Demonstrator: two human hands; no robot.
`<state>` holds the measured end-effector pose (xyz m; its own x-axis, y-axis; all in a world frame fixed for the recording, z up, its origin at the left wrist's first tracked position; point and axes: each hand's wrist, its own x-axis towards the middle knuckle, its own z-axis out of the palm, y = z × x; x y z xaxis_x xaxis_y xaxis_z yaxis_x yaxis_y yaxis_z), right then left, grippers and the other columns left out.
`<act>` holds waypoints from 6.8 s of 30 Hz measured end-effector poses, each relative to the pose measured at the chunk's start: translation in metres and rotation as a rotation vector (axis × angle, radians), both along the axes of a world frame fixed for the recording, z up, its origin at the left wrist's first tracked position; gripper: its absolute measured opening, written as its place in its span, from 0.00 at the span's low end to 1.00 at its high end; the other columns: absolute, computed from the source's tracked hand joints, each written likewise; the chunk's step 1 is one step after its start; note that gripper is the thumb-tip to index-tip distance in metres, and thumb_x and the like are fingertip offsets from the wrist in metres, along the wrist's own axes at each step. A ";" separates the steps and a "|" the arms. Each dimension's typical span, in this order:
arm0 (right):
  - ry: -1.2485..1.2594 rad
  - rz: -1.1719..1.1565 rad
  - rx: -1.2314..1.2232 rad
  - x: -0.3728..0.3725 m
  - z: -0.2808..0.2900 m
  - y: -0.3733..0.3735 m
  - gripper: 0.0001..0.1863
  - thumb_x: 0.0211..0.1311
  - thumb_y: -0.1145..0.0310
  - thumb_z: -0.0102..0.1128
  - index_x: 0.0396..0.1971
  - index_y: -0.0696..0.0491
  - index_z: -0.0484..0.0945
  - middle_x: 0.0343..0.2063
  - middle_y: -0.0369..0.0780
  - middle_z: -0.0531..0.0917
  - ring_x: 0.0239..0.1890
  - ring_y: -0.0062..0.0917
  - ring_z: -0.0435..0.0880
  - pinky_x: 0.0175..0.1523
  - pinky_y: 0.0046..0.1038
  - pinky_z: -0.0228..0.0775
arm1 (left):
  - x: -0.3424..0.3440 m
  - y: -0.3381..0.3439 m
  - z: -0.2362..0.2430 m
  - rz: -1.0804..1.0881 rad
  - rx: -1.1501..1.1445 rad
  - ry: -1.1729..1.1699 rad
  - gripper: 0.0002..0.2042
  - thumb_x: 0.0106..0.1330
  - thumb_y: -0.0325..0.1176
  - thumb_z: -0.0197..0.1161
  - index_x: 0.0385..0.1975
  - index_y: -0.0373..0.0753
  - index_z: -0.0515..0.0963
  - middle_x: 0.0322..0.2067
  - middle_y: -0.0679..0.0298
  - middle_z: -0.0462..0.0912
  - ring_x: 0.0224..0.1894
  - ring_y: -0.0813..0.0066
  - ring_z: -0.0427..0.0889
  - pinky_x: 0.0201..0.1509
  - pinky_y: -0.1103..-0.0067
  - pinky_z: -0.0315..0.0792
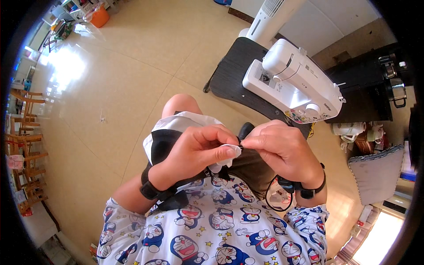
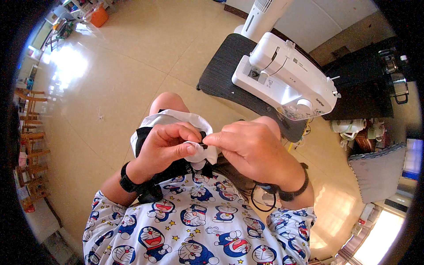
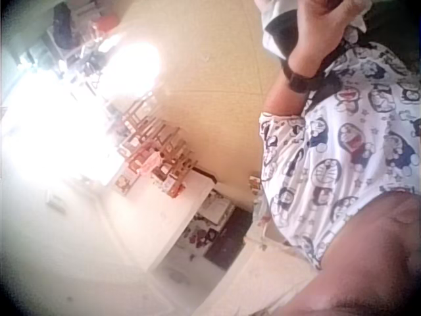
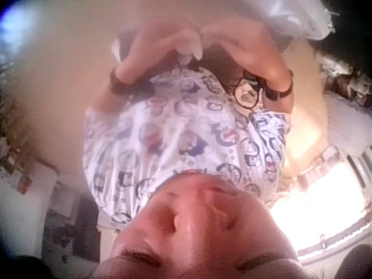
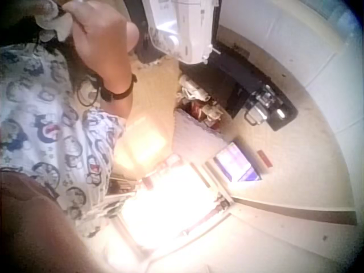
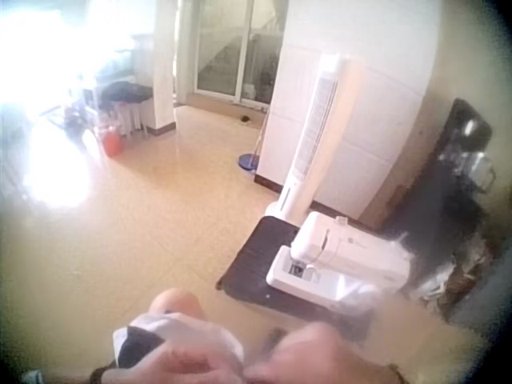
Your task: The person is sewing a black and white piece of fabric by hand using a needle, thread, and a thimble. They repeatedly guide the needle through the material and pull the thread taut to create stitches.
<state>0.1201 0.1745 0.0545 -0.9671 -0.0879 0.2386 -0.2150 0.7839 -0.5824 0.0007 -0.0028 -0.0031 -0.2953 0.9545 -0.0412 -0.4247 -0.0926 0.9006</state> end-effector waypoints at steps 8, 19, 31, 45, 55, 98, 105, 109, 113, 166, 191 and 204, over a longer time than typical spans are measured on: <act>0.050 -0.089 -0.038 -0.001 -0.003 -0.016 0.11 0.49 0.77 0.55 0.34 0.53 0.73 0.24 0.42 0.78 0.27 0.36 0.78 0.29 0.33 0.68 | 0.001 0.002 0.001 0.087 -0.017 0.108 0.06 0.58 0.25 0.60 0.32 0.30 0.75 0.32 0.66 0.76 0.34 0.85 0.75 0.36 0.88 0.70; 0.204 -0.081 0.129 -0.012 -0.007 -0.036 0.11 0.49 0.76 0.54 0.34 0.58 0.67 0.21 0.42 0.75 0.23 0.36 0.76 0.27 0.32 0.67 | 0.006 0.007 -0.005 0.170 -0.039 0.065 0.05 0.57 0.24 0.60 0.29 0.30 0.74 0.28 0.67 0.77 0.32 0.87 0.75 0.35 0.89 0.71; 0.286 -0.100 0.429 -0.021 -0.011 -0.038 0.14 0.42 0.74 0.56 0.32 0.57 0.67 0.28 0.45 0.74 0.17 0.29 0.72 0.23 0.24 0.65 | -0.002 0.012 -0.009 0.182 -0.045 0.137 0.06 0.60 0.27 0.58 0.31 0.30 0.74 0.29 0.68 0.78 0.31 0.87 0.75 0.34 0.88 0.70; 0.750 -0.075 -1.166 0.072 0.045 0.011 0.04 0.63 0.71 0.42 0.33 0.51 0.59 0.11 0.31 0.63 0.12 0.13 0.60 0.21 0.19 0.51 | -0.008 0.005 -0.007 0.235 -0.070 -0.098 0.06 0.60 0.28 0.58 0.31 0.32 0.76 0.30 0.69 0.78 0.32 0.86 0.74 0.36 0.87 0.69; 1.058 -0.022 -1.312 0.160 0.070 0.039 0.07 0.62 0.72 0.39 0.24 0.53 0.62 0.10 0.31 0.62 0.08 0.13 0.59 0.16 0.17 0.49 | -0.009 0.002 -0.013 0.259 -0.040 -0.095 0.05 0.59 0.27 0.59 0.32 0.32 0.76 0.34 0.67 0.77 0.34 0.86 0.74 0.39 0.87 0.68; 1.135 -0.003 -1.414 0.196 0.062 0.055 0.09 0.63 0.70 0.39 0.22 0.52 0.61 0.19 0.33 0.66 0.12 0.15 0.61 0.15 0.17 0.49 | -0.006 0.003 -0.014 0.289 0.074 -0.065 0.03 0.60 0.25 0.57 0.31 0.32 0.74 0.34 0.65 0.76 0.34 0.85 0.73 0.39 0.86 0.68; 0.949 -0.179 -1.340 0.157 0.030 0.040 0.03 0.59 0.70 0.44 0.27 0.51 0.65 0.20 0.33 0.68 0.15 0.18 0.63 0.18 0.21 0.55 | 0.000 0.007 -0.003 0.240 0.087 -0.049 0.04 0.62 0.27 0.56 0.31 0.32 0.73 0.30 0.67 0.77 0.31 0.86 0.74 0.35 0.87 0.69; 0.441 -0.274 -1.259 0.086 0.007 0.002 0.05 0.55 0.70 0.51 0.31 0.54 0.69 0.21 0.33 0.69 0.21 0.20 0.67 0.22 0.23 0.59 | 0.001 0.005 0.000 0.186 0.060 -0.071 0.05 0.62 0.28 0.56 0.31 0.32 0.73 0.28 0.67 0.77 0.29 0.86 0.74 0.33 0.88 0.69; 0.059 -0.313 -0.849 0.026 -0.014 -0.024 0.09 0.48 0.76 0.59 0.31 0.56 0.72 0.19 0.32 0.68 0.20 0.18 0.67 0.22 0.22 0.58 | 0.001 0.004 -0.004 0.162 0.029 -0.028 0.06 0.62 0.28 0.56 0.32 0.31 0.74 0.29 0.67 0.78 0.30 0.87 0.74 0.34 0.87 0.70; 0.263 -0.241 -0.080 -0.015 -0.026 -0.034 0.08 0.39 0.78 0.62 0.23 0.53 0.74 0.14 0.36 0.69 0.17 0.29 0.68 0.24 0.28 0.58 | -0.003 0.004 0.003 0.413 0.105 0.809 0.05 0.49 0.17 0.60 0.26 0.33 0.75 0.29 0.60 0.79 0.29 0.70 0.79 0.30 0.82 0.71; 0.532 -0.215 0.195 -0.005 -0.047 -0.028 0.14 0.37 0.79 0.64 0.28 0.52 0.75 0.18 0.32 0.71 0.20 0.24 0.69 0.43 0.32 0.64 | -0.006 0.004 -0.007 0.561 0.405 1.164 0.08 0.44 0.20 0.63 0.24 0.37 0.72 0.29 0.62 0.78 0.27 0.67 0.78 0.28 0.79 0.73; 0.340 -0.356 -0.189 -0.010 -0.037 -0.036 0.08 0.47 0.78 0.60 0.29 0.55 0.72 0.19 0.38 0.73 0.22 0.31 0.72 0.29 0.26 0.65 | -0.011 0.003 -0.005 0.295 0.004 0.434 0.07 0.55 0.21 0.58 0.34 0.33 0.75 0.30 0.63 0.78 0.31 0.80 0.76 0.33 0.86 0.68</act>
<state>0.1102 0.1384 0.0172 -0.7944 0.3069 0.5241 -0.1561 0.7308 -0.6645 -0.0107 0.0001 -0.0081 -0.5409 0.8279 0.1483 0.0318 -0.1561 0.9872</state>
